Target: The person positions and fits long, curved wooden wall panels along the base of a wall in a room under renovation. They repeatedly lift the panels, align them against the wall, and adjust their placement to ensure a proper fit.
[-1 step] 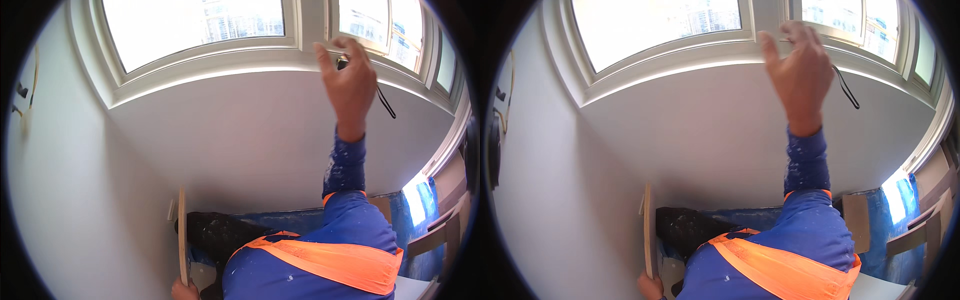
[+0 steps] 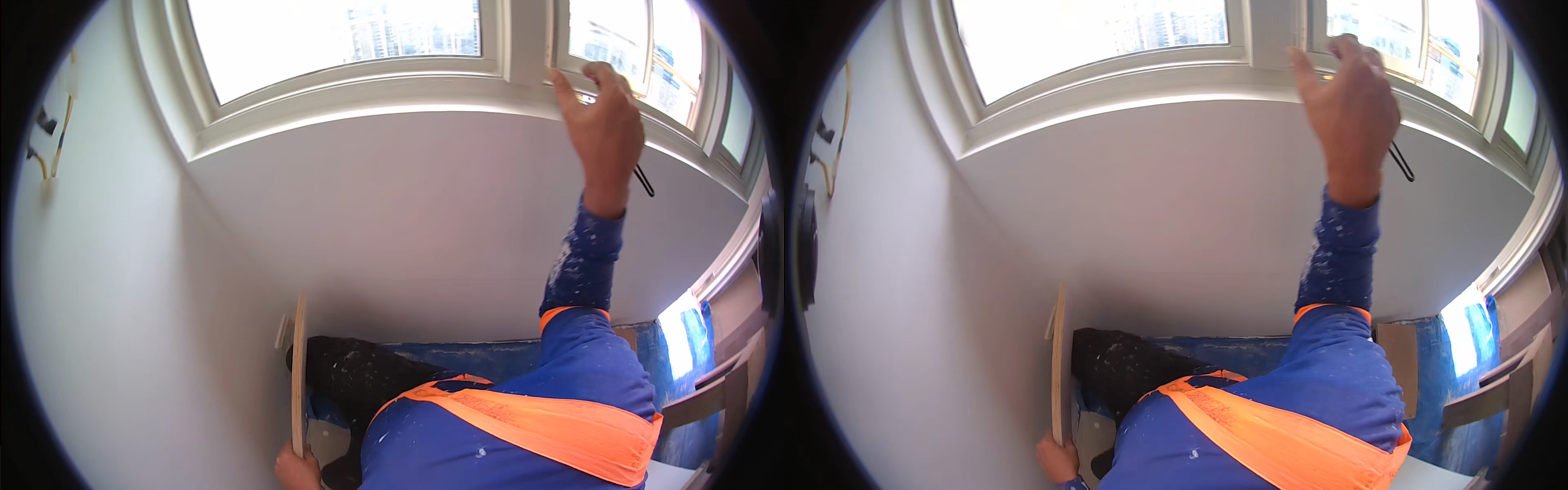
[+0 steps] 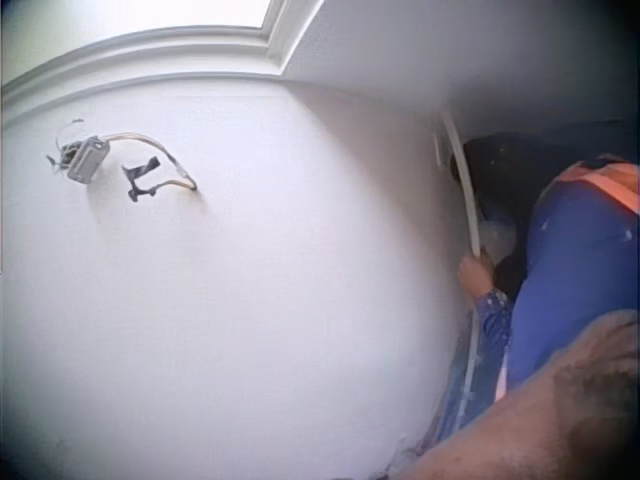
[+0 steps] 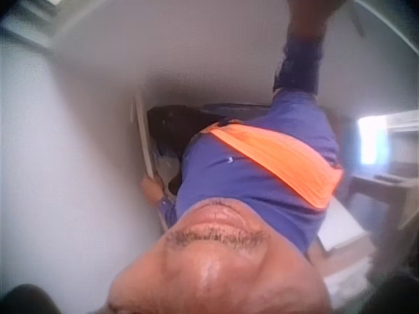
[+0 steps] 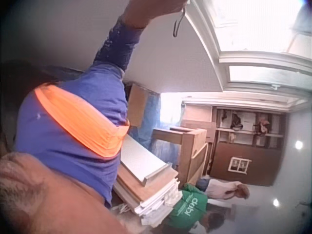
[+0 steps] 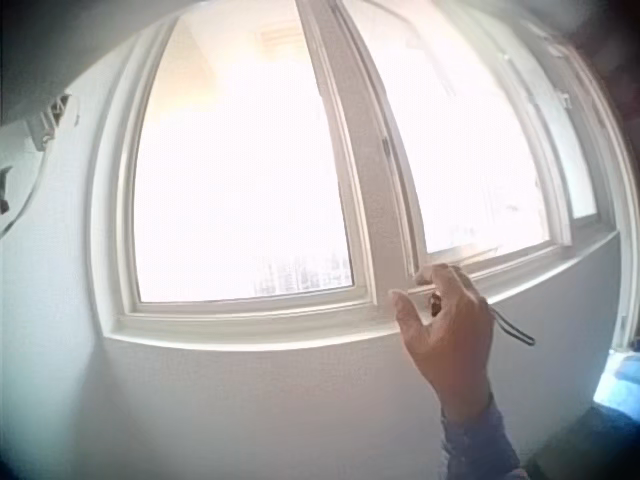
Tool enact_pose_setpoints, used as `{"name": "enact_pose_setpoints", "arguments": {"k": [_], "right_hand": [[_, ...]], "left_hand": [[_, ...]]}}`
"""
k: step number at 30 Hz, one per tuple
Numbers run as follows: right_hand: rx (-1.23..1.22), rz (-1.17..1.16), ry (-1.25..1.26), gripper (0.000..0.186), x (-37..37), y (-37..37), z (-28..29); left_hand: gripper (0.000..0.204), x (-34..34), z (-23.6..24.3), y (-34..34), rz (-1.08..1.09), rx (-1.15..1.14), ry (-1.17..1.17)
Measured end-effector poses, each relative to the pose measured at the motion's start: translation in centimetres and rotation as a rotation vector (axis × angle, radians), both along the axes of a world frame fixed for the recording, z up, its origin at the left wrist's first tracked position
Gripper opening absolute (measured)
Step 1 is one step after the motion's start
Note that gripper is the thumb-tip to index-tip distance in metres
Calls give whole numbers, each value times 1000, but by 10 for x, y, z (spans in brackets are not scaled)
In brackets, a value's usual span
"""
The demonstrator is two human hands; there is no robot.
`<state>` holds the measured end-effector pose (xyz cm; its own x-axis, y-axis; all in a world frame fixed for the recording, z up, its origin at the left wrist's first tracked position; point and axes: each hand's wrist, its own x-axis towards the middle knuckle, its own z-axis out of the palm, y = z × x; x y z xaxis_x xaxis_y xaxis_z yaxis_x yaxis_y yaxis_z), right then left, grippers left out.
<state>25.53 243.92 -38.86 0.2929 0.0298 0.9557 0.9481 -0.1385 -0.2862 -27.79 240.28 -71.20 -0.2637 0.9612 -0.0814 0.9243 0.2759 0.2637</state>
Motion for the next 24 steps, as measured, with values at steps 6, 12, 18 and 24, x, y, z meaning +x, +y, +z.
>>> {"name": "enact_pose_setpoints", "arguments": {"k": [6,12,18,24], "right_hand": [[-608,-314,244,37,200,-24,17],[-393,247,142,47,68,47,-11],[-807,1343,519,58,-127,95,-110],[-1872,2037,703,70,-381,135,-187]], "left_hand": [[25,32,-14,39,-263,259,-46],[26,-10,-16,9,-172,262,-9],[11,-17,-16,4,-209,383,-107],[10,3,-64,28,-134,431,-17]]}}
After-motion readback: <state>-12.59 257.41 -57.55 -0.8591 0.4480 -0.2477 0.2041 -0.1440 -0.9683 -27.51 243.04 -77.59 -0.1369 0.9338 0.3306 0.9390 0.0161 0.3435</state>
